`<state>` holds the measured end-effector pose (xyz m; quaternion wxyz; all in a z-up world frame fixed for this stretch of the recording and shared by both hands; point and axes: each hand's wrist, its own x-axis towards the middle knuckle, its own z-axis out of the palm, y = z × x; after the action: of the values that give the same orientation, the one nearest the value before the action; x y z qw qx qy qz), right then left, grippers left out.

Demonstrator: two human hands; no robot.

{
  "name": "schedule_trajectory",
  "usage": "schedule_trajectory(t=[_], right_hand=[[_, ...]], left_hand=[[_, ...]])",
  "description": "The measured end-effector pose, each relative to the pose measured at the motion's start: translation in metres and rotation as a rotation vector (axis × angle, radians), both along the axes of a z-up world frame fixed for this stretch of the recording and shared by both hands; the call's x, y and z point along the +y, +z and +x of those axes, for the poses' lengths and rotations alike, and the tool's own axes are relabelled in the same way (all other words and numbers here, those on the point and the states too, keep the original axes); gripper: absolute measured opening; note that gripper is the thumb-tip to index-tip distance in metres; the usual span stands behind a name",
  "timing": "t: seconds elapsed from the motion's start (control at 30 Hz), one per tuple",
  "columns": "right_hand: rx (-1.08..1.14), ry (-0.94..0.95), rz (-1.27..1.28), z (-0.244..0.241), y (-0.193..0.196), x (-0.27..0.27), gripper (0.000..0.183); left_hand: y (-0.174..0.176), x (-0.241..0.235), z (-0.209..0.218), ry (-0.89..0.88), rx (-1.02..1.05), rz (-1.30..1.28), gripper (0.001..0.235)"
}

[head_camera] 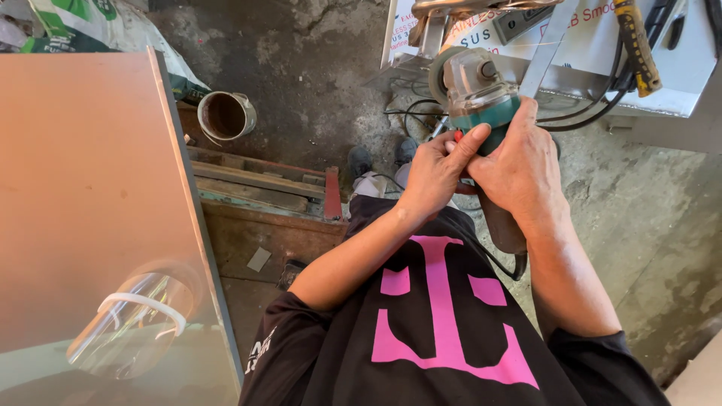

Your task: Measuring, clamping, and grinding a metal piece for fabrication.

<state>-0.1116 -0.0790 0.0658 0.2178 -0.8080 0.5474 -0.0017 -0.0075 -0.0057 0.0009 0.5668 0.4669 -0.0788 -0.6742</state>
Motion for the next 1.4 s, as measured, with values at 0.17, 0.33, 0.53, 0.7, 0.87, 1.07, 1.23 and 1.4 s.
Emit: schedule_trajectory(t=[0.17, 0.33, 0.53, 0.7, 0.87, 1.07, 1.23, 1.4], right_hand=[[-0.007, -0.006, 0.034, 0.012, 0.009, 0.001, 0.079], [0.016, 0.016, 0.003, 0.0, -0.003, 0.0, 0.072], [-0.024, 0.048, -0.003, 0.019, 0.011, 0.001, 0.072], [0.02, 0.027, -0.006, 0.006, -0.003, 0.002, 0.072], [-0.004, 0.005, 0.034, 0.018, 0.004, 0.002, 0.072], [0.021, -0.022, -0.01, -0.012, 0.002, 0.005, 0.071], [-0.134, -0.107, 0.14, -0.058, -0.014, 0.008, 0.084], [-0.325, -0.149, 0.242, -0.098, -0.029, 0.002, 0.085]], left_hand=[[-0.004, 0.004, 0.001, 0.004, -0.015, -0.007, 0.059], [0.0, 0.002, 0.002, -0.003, 0.014, 0.009, 0.057], [-0.006, 0.004, 0.005, 0.047, 0.051, -0.032, 0.06], [-0.004, 0.005, 0.003, 0.021, 0.048, -0.019, 0.058], [-0.006, 0.006, 0.007, 0.047, 0.011, -0.037, 0.057], [-0.015, 0.003, -0.019, -0.01, -0.004, -0.035, 0.06], [-0.022, 0.009, -0.046, -0.155, -0.005, 0.046, 0.068], [-0.033, 0.013, -0.069, -0.209, -0.056, 0.079, 0.075]])
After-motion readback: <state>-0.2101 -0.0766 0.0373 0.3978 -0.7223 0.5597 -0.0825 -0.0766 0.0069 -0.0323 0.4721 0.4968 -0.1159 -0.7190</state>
